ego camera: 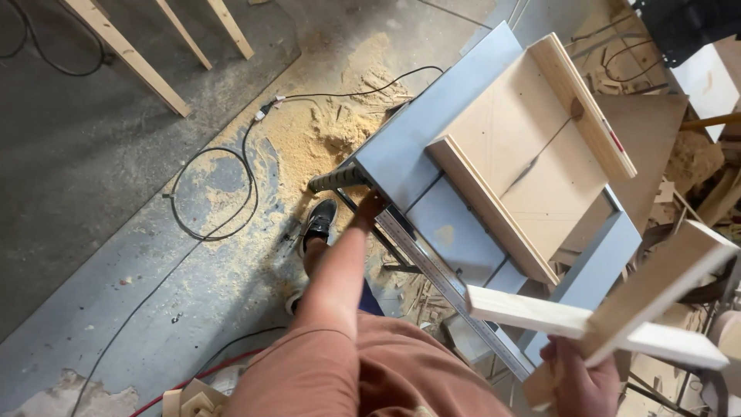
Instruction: Cutting notches in wooden strips using a table saw sled and assembling them into a cross shape
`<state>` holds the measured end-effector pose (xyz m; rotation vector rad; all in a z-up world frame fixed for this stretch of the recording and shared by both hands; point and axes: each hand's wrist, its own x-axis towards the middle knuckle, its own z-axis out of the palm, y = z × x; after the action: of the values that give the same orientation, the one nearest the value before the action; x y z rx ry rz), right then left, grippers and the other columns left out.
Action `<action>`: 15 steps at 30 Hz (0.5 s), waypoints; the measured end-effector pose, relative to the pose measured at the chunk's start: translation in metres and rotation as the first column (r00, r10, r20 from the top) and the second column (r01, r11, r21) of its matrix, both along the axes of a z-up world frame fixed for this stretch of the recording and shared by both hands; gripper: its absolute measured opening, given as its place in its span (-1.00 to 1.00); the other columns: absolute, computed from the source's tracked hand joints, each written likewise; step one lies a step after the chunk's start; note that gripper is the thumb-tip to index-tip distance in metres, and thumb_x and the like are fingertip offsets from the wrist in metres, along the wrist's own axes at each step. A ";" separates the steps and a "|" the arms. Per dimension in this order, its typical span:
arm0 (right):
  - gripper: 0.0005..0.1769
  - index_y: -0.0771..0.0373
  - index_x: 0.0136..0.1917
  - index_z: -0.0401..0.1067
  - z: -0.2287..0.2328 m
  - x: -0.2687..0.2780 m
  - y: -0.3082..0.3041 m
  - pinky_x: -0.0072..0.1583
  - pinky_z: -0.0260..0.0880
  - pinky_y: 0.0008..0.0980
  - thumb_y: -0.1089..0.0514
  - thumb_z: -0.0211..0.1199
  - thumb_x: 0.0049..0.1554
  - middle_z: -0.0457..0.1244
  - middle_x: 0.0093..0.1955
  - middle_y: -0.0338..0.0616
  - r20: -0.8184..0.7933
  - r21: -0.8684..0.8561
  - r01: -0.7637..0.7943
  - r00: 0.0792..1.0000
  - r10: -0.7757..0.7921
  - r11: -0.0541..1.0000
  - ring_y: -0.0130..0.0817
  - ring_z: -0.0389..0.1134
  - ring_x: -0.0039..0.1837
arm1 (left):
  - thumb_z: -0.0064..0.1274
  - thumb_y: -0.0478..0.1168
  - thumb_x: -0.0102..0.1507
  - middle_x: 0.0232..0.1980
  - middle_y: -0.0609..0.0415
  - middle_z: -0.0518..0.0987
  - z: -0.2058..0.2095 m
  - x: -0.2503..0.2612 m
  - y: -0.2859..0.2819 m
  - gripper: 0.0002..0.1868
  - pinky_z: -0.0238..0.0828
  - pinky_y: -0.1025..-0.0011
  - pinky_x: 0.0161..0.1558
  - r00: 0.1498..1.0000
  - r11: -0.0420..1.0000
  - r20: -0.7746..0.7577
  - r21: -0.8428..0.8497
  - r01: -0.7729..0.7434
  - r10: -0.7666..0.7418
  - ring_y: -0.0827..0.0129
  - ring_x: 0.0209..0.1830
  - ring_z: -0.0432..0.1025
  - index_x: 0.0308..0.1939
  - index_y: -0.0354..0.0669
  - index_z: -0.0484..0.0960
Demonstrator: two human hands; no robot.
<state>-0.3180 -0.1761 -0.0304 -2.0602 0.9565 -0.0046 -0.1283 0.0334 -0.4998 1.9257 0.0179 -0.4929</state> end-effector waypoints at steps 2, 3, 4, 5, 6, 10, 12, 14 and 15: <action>-0.83 0.41 -0.05 0.45 -0.013 0.000 -0.020 -0.07 0.36 -0.21 0.21 0.25 0.28 0.33 -0.22 0.07 0.021 -0.014 -0.071 0.997 0.071 0.997 -0.22 0.32 -0.13 | -0.28 -0.57 0.36 0.43 0.05 0.43 0.044 0.000 0.044 -0.39 0.41 0.22 0.32 0.987 0.999 -0.157 0.031 -0.021 0.026 0.15 0.41 0.29 0.40 0.04 0.44; -0.78 0.47 -0.10 0.48 -0.020 -0.002 -0.030 -0.15 0.30 -0.27 0.19 0.29 0.22 0.35 -0.26 0.09 0.037 -0.028 -0.139 0.989 0.140 0.990 -0.24 0.34 -0.18 | -0.38 -0.35 0.46 0.30 0.03 0.57 0.068 0.003 0.065 -0.55 0.50 0.25 0.15 0.949 0.997 -0.311 0.069 -0.035 0.054 0.16 0.19 0.51 0.31 0.02 0.53; -0.78 0.47 -0.10 0.48 -0.019 -0.002 -0.030 -0.15 0.30 -0.27 0.19 0.29 0.22 0.35 -0.26 0.09 0.051 -0.023 -0.121 0.991 0.122 0.992 -0.24 0.34 -0.18 | -0.38 -0.35 0.46 0.30 0.03 0.57 0.068 -0.007 0.078 -0.55 0.50 0.25 0.15 0.954 0.997 -0.298 0.075 -0.018 0.039 0.16 0.19 0.51 0.31 0.02 0.53; -0.77 0.43 -0.13 0.56 -0.018 0.000 -0.029 -0.13 0.36 -0.22 0.17 0.29 0.17 0.40 -0.24 0.06 -0.016 -0.087 -0.119 0.993 0.118 0.989 -0.23 0.37 -0.15 | -0.12 -0.19 0.32 0.04 0.09 0.65 0.069 -0.009 0.091 -0.71 0.48 0.31 -0.05 0.791 0.856 -0.352 0.059 -0.514 0.500 0.22 -0.03 0.55 0.08 0.06 0.62; -0.75 0.40 -0.16 0.64 -0.016 0.002 -0.030 -0.11 0.42 -0.17 0.14 0.29 0.11 0.44 -0.22 0.03 -0.084 -0.149 -0.119 0.991 0.107 0.982 -0.21 0.41 -0.12 | 0.14 -0.03 0.19 -0.22 0.15 0.72 0.071 -0.011 0.104 -0.80 0.46 0.38 -0.26 0.419 0.484 -0.410 0.064 -0.873 0.810 0.28 -0.25 0.58 -0.16 0.11 0.72; -0.66 0.39 0.07 0.47 -0.030 -0.006 -0.049 -0.12 0.55 -0.08 0.12 0.31 0.10 0.42 -0.19 0.08 0.013 -0.033 -0.073 0.997 0.074 0.997 -0.13 0.45 -0.13 | 0.04 -0.04 0.23 -0.04 0.03 0.70 0.166 -0.019 0.105 -0.72 0.45 0.14 -0.11 0.388 0.374 0.115 0.125 -0.919 0.915 0.12 -0.05 0.58 -0.10 -0.05 0.70; -0.61 0.41 0.14 0.45 -0.035 -0.008 -0.052 -0.04 0.59 -0.12 0.14 0.30 0.11 0.42 -0.18 0.11 0.027 0.019 -0.005 1.000 0.005 1.000 -0.10 0.48 -0.11 | 0.04 -0.06 0.30 -0.06 -0.07 0.64 0.205 -0.013 0.084 -0.73 0.40 0.11 -0.13 0.591 0.659 0.564 0.108 -0.745 0.577 0.02 -0.06 0.46 -0.08 -0.13 0.68; -0.57 0.38 0.16 0.42 -0.034 -0.009 -0.051 -0.07 0.55 -0.14 0.08 0.31 0.10 0.39 -0.16 0.09 0.028 0.044 0.026 0.999 -0.027 0.999 -0.12 0.45 -0.12 | 0.11 -0.08 0.24 -0.05 -0.02 0.64 0.230 0.014 0.055 -0.74 0.38 0.09 -0.08 0.619 0.788 0.696 0.124 -0.603 0.364 0.02 -0.06 0.47 -0.08 -0.11 0.67; -0.53 0.35 0.19 0.39 -0.034 -0.010 -0.050 -0.09 0.51 -0.16 0.03 0.32 0.10 0.37 -0.15 0.07 0.002 0.059 0.037 0.999 -0.038 0.998 -0.15 0.43 -0.14 | 0.17 -0.09 0.18 -0.04 0.03 0.65 0.242 0.024 0.040 -0.71 0.36 0.08 -0.03 0.602 0.871 0.783 0.179 -0.457 0.155 0.02 -0.06 0.48 -0.07 -0.10 0.65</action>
<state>-0.3284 -0.2256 -0.0645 -1.9877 0.9822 0.0010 -0.1039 0.0738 -0.2583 2.3003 -0.0951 0.6368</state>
